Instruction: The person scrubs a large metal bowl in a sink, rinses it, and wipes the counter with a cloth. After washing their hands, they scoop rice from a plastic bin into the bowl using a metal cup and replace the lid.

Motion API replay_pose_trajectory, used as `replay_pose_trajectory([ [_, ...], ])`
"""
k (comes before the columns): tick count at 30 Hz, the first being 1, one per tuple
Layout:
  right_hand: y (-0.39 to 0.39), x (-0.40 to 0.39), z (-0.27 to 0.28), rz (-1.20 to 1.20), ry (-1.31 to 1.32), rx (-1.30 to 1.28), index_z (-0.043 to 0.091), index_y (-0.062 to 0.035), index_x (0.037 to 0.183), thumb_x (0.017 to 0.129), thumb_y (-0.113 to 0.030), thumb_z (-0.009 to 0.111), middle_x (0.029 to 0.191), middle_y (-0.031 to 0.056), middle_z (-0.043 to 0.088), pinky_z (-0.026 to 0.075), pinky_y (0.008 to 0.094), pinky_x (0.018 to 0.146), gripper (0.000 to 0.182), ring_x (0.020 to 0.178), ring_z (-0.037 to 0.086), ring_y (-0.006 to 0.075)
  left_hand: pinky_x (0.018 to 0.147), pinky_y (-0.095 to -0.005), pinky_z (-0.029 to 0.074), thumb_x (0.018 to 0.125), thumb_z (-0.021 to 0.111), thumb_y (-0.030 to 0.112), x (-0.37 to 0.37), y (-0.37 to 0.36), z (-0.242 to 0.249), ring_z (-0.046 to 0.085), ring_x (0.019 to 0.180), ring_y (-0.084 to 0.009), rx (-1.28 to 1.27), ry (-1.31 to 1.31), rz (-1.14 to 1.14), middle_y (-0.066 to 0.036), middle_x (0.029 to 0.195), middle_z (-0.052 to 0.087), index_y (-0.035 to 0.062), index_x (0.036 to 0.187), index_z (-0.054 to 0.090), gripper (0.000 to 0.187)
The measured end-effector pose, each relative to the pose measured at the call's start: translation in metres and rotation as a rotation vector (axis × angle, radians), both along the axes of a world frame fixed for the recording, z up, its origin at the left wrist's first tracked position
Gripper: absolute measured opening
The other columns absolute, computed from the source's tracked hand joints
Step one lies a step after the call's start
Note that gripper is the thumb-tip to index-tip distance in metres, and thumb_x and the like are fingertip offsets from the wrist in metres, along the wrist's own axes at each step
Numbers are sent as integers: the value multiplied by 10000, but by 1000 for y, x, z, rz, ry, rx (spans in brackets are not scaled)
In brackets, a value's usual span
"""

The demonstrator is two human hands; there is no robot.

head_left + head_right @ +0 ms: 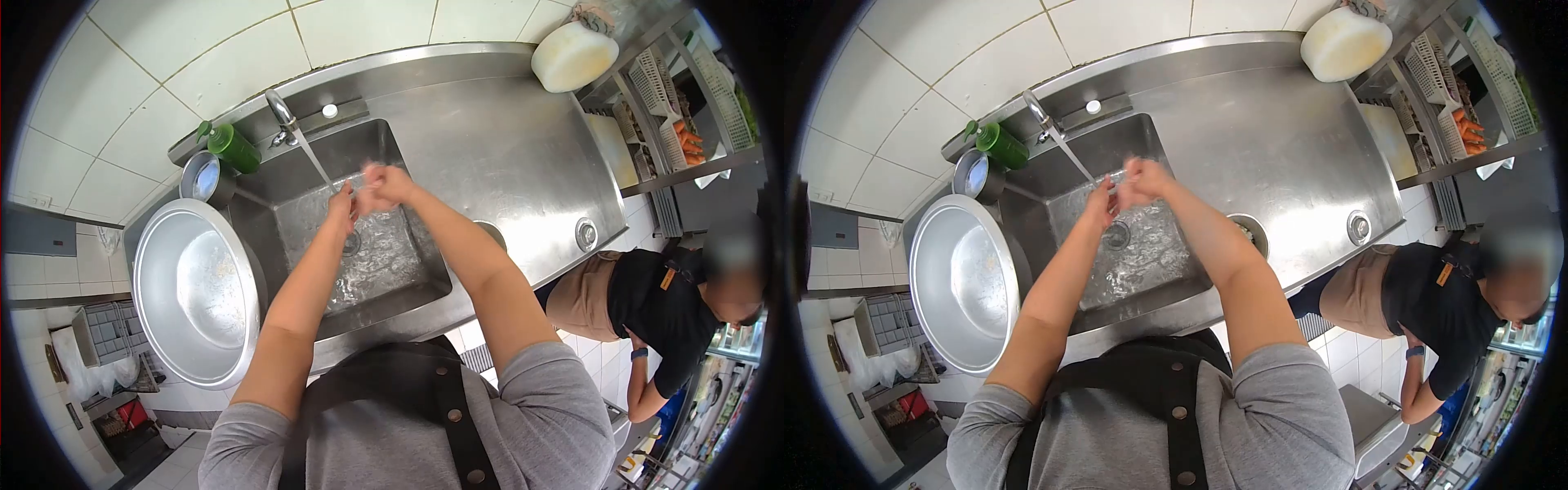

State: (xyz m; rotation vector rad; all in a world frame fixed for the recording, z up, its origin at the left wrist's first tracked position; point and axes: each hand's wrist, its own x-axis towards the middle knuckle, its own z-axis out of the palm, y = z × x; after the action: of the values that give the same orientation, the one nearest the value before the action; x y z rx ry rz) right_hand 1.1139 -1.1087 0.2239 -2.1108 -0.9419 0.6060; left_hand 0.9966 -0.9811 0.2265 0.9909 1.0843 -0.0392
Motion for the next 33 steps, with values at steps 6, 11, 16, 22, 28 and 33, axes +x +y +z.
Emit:
replay_pose_trajectory([
  [6, 82, -38, 68, 24, -139, 39, 627, -49, 959, 833, -153, 602, 936, 207, 674, 508, 462, 768, 165, 913, 643, 392, 875, -440, 396, 957, 500, 451, -69, -9, -31, 496, 1079, -207, 13, -111, 89, -83, 1193, 579, 72, 1272, 538, 494],
  [11, 140, -16, 108, 168, -203, -55, 676, -48, 991, 806, -159, 634, 974, 206, 683, 534, 434, 749, 220, 872, 671, 369, 939, -477, 338, 886, 609, 457, -82, 0, -18, 457, 1107, -218, 118, 152, 83, -92, 1287, 481, 119, 1358, 416, 612],
  [16, 149, -29, 160, 380, -30, -349, 723, -41, 892, 814, -127, 627, 897, 178, 709, 558, 370, 732, 151, 856, 703, 282, 1016, -475, 356, 770, 779, 183, -52, 23, 20, 331, 1335, -318, 516, -218, 323, -169, 1488, 282, 145, 1505, 150, 968],
  [22, 151, -2, 141, 420, -49, -96, 677, -51, 871, 784, -54, 548, 766, 103, 690, 545, 335, 687, 157, 820, 694, 206, 793, -348, 517, 703, 815, 81, -4, 57, 44, 593, 1044, -249, 408, -318, 195, -134, 1230, 538, 99, 1435, 319, 884],
  [28, 86, 6, 111, -608, 645, 437, 652, -49, 1007, 869, -103, 487, 968, 92, 670, 530, 345, 736, 222, 841, 671, 220, 633, -304, 521, 708, 757, 20, 27, 62, 65, 650, 744, -161, 328, -250, 83, -79, 869, 665, -19, 1079, 600, 405],
  [33, 93, -16, 64, -418, 1001, 361, 632, -122, 1071, 950, -579, 422, 1021, 23, 665, 302, 571, 1012, 518, 999, 614, 198, 692, -309, 510, 719, 642, -44, 36, 55, 73, 650, 828, -209, 748, -177, -33, -108, 916, 654, -19, 1001, 603, 285],
])
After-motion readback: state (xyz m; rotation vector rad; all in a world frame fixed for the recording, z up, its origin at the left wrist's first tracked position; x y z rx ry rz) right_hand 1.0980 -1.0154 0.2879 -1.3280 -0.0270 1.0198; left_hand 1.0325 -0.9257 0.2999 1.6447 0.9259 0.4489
